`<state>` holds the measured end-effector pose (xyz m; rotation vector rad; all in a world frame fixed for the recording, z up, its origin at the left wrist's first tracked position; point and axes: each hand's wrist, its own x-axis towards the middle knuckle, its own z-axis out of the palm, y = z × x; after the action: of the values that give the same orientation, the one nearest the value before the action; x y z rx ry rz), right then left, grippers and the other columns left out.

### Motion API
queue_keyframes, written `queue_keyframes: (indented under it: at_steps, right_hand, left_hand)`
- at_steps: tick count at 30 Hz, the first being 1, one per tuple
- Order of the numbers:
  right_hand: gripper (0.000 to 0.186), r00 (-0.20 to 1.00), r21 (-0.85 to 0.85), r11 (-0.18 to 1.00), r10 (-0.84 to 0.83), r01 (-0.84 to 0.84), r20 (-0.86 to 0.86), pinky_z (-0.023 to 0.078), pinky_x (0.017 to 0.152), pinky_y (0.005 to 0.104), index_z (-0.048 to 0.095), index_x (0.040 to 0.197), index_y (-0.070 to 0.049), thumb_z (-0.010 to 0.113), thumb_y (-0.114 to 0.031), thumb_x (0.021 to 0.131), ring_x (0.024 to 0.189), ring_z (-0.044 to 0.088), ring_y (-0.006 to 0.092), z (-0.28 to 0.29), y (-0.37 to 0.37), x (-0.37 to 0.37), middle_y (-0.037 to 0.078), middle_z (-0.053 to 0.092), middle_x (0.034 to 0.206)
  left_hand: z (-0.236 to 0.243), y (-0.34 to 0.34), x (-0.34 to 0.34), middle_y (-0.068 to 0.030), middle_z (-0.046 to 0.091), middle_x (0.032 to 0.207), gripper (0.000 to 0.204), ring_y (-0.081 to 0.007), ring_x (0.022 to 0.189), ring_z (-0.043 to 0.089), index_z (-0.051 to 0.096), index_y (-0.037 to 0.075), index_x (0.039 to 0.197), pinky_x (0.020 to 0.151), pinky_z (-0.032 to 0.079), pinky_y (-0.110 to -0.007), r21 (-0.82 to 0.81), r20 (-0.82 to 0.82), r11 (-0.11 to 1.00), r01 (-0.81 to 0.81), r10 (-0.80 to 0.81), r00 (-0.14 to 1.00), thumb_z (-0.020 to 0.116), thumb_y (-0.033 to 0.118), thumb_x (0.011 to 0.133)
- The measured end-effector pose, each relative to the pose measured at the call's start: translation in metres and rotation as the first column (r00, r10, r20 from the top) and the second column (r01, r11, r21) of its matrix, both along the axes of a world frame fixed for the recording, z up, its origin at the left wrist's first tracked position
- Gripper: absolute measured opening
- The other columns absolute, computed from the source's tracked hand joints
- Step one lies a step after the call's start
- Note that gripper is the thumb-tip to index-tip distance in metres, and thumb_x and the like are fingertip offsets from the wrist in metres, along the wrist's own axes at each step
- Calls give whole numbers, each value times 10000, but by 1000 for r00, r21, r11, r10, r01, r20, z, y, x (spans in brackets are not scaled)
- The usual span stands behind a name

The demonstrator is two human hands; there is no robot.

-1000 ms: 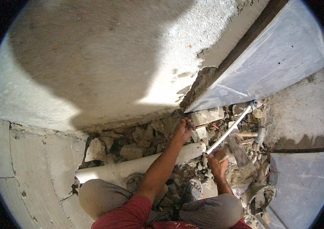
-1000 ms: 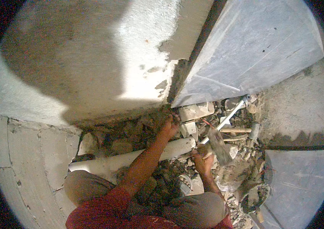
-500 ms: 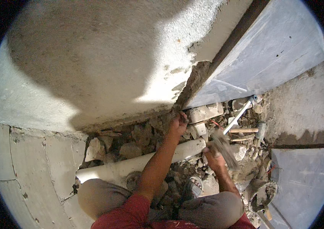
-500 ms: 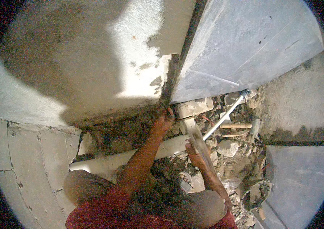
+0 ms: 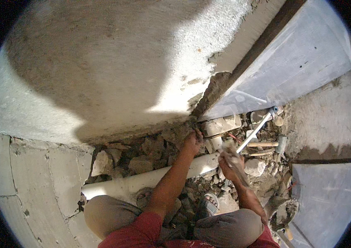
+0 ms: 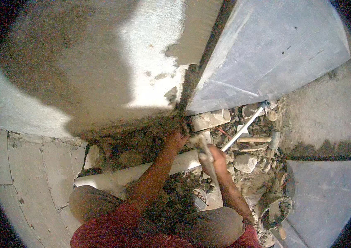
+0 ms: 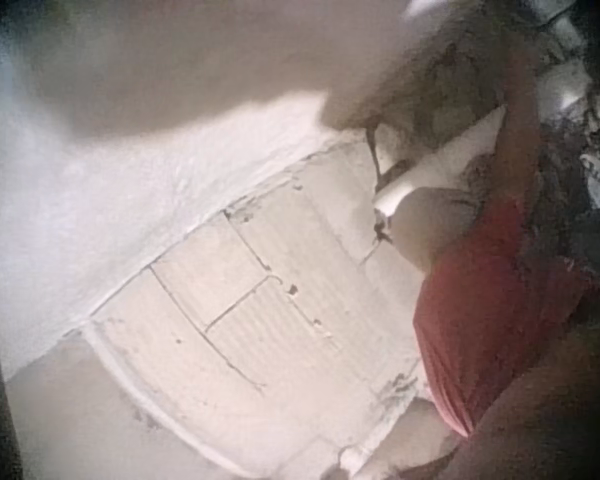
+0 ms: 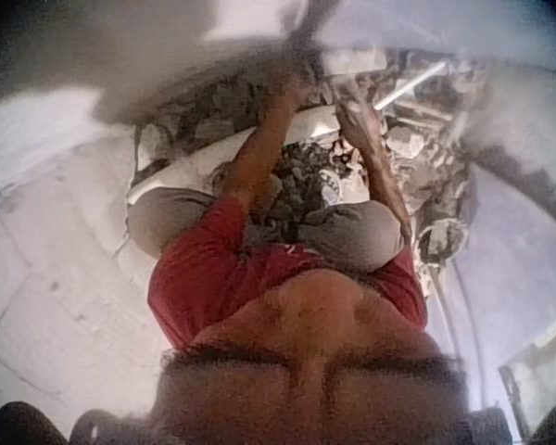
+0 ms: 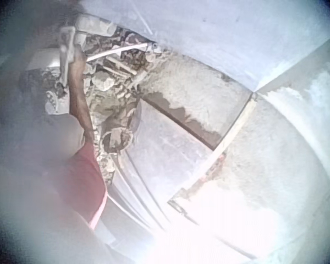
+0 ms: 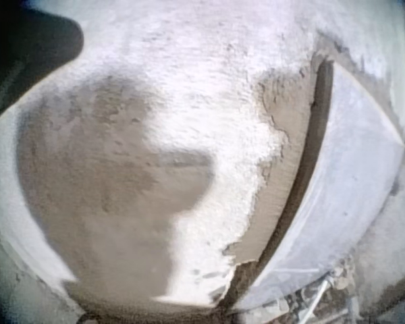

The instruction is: The person uses an ax and a chisel to chip away at a concrete wall around a pipe, and then fits a plastic pipe coupling onto a vertical pipe segment.

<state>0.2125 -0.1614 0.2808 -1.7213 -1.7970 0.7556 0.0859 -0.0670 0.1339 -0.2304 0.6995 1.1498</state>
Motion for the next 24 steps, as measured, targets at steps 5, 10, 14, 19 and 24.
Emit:
queue_keyframes:
  at_steps: [5, 10, 14, 19, 24]
  right_hand:
    - [95, 993, -128, 991, 17, -32, -118, 410, 726, 268, 551, 913, -72, 577, -93, 824, 813, 470, 83, -19, -20, -20, -4, 542, 855]
    - [121, 903, -298, 900, -383, 317, -196, 419, 496, 259, 543, 872, -41, 601, -91, 778, 548, 505, 100, -46, -44, -6, 4, 539, 665]
    - [121, 791, -320, 865, -489, 386, -368, 397, 455, 258, 522, 862, -30, 594, -57, 768, 499, 479, 106, -69, -68, 23, 11, 523, 639]
    - [143, 664, -257, 868, -492, 425, -562, 381, 438, 241, 515, 872, -47, 611, -70, 768, 492, 475, 107, -42, -68, 27, 12, 516, 624]
    - [153, 495, -313, 845, -514, 434, -701, 388, 436, 255, 506, 883, -51, 603, -53, 765, 484, 470, 116, -24, -61, 9, 15, 501, 615]
  left_hand:
    - [-43, -3, -42, -29, 561, 772, 190, -185, 683, 500, 521, 97, 894, 663, 437, -348, 24, -47, 995, -98, 99, 994, 408, 246, 935]
    - [-42, -10, -9, -45, 562, 764, 246, -182, 674, 508, 524, 82, 895, 637, 446, -339, 102, -174, 993, 63, -45, 984, 422, 305, 924]
    - [-40, -6, 7, -59, 555, 752, 287, -191, 669, 517, 518, 83, 900, 601, 453, -341, -54, -7, 998, -44, 43, 999, 402, 344, 922]
    - [-50, -6, 8, -56, 549, 744, 252, -198, 664, 511, 513, 90, 904, 597, 453, -348, 68, -69, 998, -6, 11, 998, 398, 312, 929]
    - [-40, -2, 4, -57, 554, 764, 211, -195, 666, 504, 512, 88, 916, 620, 450, -344, 10, -98, 996, -90, 91, 991, 396, 264, 936]
